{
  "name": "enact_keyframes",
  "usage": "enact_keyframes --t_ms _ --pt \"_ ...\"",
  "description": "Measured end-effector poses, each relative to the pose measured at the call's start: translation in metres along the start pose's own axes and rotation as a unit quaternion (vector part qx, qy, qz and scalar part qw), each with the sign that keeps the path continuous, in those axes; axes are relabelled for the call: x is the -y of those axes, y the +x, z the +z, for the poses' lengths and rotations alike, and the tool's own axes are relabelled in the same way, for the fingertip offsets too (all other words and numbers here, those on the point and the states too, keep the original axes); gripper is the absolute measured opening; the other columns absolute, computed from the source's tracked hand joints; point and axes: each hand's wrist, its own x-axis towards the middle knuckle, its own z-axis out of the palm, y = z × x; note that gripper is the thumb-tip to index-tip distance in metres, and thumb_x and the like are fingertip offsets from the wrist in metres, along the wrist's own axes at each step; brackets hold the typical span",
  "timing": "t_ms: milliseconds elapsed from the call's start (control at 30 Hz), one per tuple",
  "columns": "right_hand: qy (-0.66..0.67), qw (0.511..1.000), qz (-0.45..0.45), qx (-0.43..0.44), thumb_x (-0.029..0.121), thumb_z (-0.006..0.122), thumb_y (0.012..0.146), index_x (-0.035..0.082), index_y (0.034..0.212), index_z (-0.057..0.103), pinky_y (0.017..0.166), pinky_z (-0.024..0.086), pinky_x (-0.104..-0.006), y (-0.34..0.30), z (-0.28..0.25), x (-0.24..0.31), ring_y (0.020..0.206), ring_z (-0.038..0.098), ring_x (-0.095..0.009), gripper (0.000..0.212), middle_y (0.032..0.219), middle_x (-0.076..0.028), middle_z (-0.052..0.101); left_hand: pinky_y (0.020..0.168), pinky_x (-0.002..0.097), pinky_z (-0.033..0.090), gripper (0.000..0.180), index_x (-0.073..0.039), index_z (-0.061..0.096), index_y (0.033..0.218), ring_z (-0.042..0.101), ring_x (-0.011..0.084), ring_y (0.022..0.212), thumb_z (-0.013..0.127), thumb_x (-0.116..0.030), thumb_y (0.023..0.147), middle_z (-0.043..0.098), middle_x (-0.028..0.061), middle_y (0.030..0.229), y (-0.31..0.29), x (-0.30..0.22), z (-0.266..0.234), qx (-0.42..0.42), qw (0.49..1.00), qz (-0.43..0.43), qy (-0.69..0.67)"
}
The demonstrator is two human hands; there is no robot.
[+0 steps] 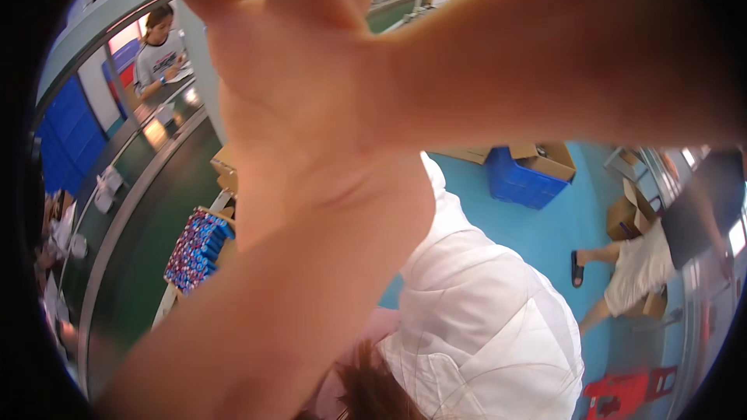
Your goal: The person peels adhesive tape strips from a roll and attaches them to the tops of battery cells by hand.
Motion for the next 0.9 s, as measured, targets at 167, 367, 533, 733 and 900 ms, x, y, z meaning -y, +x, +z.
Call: enact_keyframes --t_ms 167,367,533,733,900 --pt "0.148 0.985 -0.013 -0.092 0.035 0.053 0.082 0.023 0.115 0.050 0.093 0.023 -0.0647 -0.054 -0.010 -0.041 0.123 0.020 -0.044 0.035 0.137 -0.021 0.014 0.060 0.0250 0.043 0.009 0.003 0.062 0.076 0.056 0.0170 0.063 0.062 0.001 0.067 0.061 0.0122 0.070 -0.046 -0.019 0.040 -0.244 0.728 -0.437 -0.468" --pt "0.421 0.876 0.032 -0.234 0.035 0.053 0.083 0.021 0.114 0.051 0.093 0.023 -0.0652 -0.014 0.194 0.076 0.123 0.021 -0.044 0.034 0.137 -0.022 0.016 0.065 0.0251 0.044 0.011 0.002 0.063 0.085 0.057 0.0146 0.072 0.061 -0.004 0.075 0.062 0.0095 0.079 -0.006 -0.006 0.035 -0.195 0.771 -0.354 -0.493" --pt "0.556 0.824 0.091 0.063 0.011 0.052 0.079 0.002 0.089 0.061 0.083 0.042 -0.0488 -0.033 0.191 0.115 0.099 0.051 -0.038 0.015 0.114 -0.022 0.049 0.065 0.0243 0.042 0.016 0.003 0.063 0.089 0.053 0.0121 0.071 0.061 0.002 0.074 0.060 0.0081 0.077 -0.022 -0.009 0.039 -0.252 0.710 -0.403 -0.519" --pt "0.639 0.717 0.017 0.278 -0.003 0.057 0.060 0.008 0.090 0.062 0.066 0.046 -0.0311 -0.086 0.214 0.153 0.079 0.057 -0.026 0.032 0.098 -0.011 0.058 0.062 0.0212 0.041 0.019 -0.001 0.063 0.093 0.052 0.0084 0.068 0.060 -0.003 0.075 0.060 0.0058 0.077 -0.033 -0.007 0.036 -0.257 0.696 -0.403 -0.535" --pt "0.643 0.700 0.004 0.312 0.002 0.058 0.064 0.012 0.090 0.061 0.063 0.047 -0.0322 -0.116 0.221 0.168 0.078 0.056 -0.024 0.028 0.089 -0.007 0.056 0.060 0.0230 0.045 0.018 0.004 0.061 0.089 0.055 0.0114 0.070 0.063 -0.006 0.075 0.057 0.0067 0.076 -0.018 -0.008 0.023 -0.208 0.696 -0.448 -0.521"
